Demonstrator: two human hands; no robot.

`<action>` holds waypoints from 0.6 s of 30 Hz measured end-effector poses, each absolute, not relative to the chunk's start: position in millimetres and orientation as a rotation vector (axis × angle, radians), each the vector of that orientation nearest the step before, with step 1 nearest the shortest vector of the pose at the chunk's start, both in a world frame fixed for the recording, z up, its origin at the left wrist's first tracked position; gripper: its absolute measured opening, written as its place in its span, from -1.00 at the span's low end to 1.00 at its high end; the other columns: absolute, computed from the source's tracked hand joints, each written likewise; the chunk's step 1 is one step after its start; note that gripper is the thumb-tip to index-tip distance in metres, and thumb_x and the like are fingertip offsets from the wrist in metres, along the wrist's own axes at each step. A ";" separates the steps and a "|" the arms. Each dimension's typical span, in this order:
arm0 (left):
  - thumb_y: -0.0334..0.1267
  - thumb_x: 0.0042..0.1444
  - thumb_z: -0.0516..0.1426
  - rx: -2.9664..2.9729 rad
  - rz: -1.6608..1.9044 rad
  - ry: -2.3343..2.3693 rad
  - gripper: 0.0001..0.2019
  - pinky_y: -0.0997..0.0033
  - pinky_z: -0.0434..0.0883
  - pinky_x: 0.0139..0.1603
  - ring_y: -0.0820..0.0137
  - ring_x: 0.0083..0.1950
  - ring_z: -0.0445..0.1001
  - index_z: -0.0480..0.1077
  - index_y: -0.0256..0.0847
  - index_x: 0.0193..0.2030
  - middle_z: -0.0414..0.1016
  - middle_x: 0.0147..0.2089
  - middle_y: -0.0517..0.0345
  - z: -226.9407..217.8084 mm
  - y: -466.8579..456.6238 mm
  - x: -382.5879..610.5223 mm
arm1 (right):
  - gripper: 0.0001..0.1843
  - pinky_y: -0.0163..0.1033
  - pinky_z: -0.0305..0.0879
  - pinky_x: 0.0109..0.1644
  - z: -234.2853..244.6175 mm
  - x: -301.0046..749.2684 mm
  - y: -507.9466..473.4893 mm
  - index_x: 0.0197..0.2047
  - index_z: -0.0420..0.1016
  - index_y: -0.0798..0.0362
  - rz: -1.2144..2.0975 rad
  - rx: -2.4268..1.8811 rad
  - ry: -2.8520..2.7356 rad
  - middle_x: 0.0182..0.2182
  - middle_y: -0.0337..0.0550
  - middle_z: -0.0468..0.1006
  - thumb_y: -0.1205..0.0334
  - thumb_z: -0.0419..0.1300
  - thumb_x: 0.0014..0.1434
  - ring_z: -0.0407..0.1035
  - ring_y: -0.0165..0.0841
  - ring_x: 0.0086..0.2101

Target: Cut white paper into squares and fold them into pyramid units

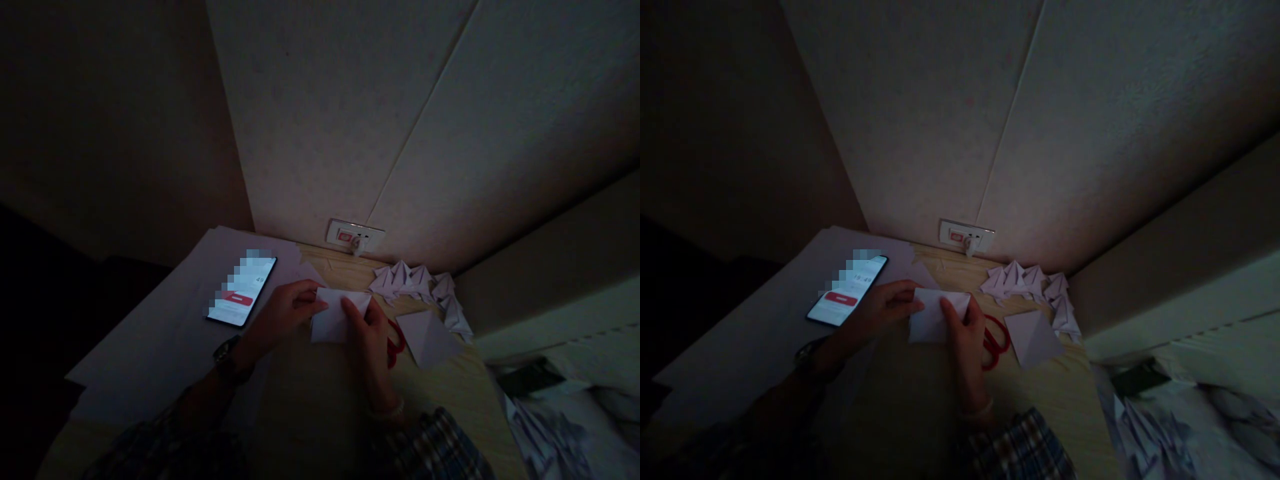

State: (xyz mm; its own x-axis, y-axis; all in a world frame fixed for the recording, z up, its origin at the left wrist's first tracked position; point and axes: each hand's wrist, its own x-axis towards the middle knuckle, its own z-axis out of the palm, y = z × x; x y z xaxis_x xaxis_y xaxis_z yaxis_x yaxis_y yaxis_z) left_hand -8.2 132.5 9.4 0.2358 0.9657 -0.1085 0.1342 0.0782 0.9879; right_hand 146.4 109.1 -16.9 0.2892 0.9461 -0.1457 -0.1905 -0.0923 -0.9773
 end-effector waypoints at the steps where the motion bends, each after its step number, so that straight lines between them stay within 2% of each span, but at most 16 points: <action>1: -0.15 -0.12 0.26 1.337 0.896 1.156 -0.73 0.31 0.49 -0.17 0.14 -0.14 0.60 0.44 -0.24 -0.28 0.62 -0.28 0.06 8.9 132.2 -7.7 | -0.68 -0.25 0.32 -0.44 -16.3 146.6 109.4 -0.41 0.45 0.04 1.135 -1.300 -0.790 -0.51 -0.24 0.57 0.03 0.36 -0.19 0.40 -0.31 -0.50; 7: -0.23 -0.10 0.23 1.350 0.833 1.100 -0.86 0.32 0.48 -0.18 0.17 -0.18 0.61 0.41 -0.19 -0.38 0.62 -0.34 0.11 8.0 131.4 -7.1 | -0.69 -0.24 0.34 -0.39 -14.1 147.4 109.2 -0.43 0.44 0.04 1.067 -1.312 -0.755 -0.52 -0.28 0.53 0.05 0.36 -0.20 0.38 -0.34 -0.49; 13: -0.30 -0.16 0.23 1.325 0.791 1.043 -0.80 0.35 0.49 -0.17 0.22 -0.20 0.62 0.41 -0.20 -0.32 0.63 -0.34 0.14 8.3 130.9 -5.6 | -0.69 -0.21 0.37 -0.38 -16.9 146.9 109.0 -0.41 0.40 0.03 1.083 -1.281 -0.741 -0.50 -0.28 0.54 0.04 0.34 -0.17 0.39 -0.33 -0.50; 18: -0.31 -0.20 0.24 1.317 0.796 1.063 -0.80 0.34 0.49 -0.21 0.21 -0.22 0.62 0.38 -0.19 -0.37 0.60 -0.40 0.17 8.1 130.9 -5.0 | -0.72 -0.25 0.33 -0.40 -14.9 146.1 107.7 -0.43 0.37 0.02 1.064 -1.278 -0.775 -0.52 -0.31 0.50 0.06 0.34 -0.12 0.36 -0.36 -0.49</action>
State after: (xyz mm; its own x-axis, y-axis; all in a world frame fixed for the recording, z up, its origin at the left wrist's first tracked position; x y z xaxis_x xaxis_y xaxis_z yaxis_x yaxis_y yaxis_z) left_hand -5.0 130.9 8.1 0.3470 0.9250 -0.1548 0.1117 0.1231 0.9861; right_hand 146.1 107.7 -14.9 0.3508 0.9310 -0.1011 -0.1887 -0.0355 -0.9814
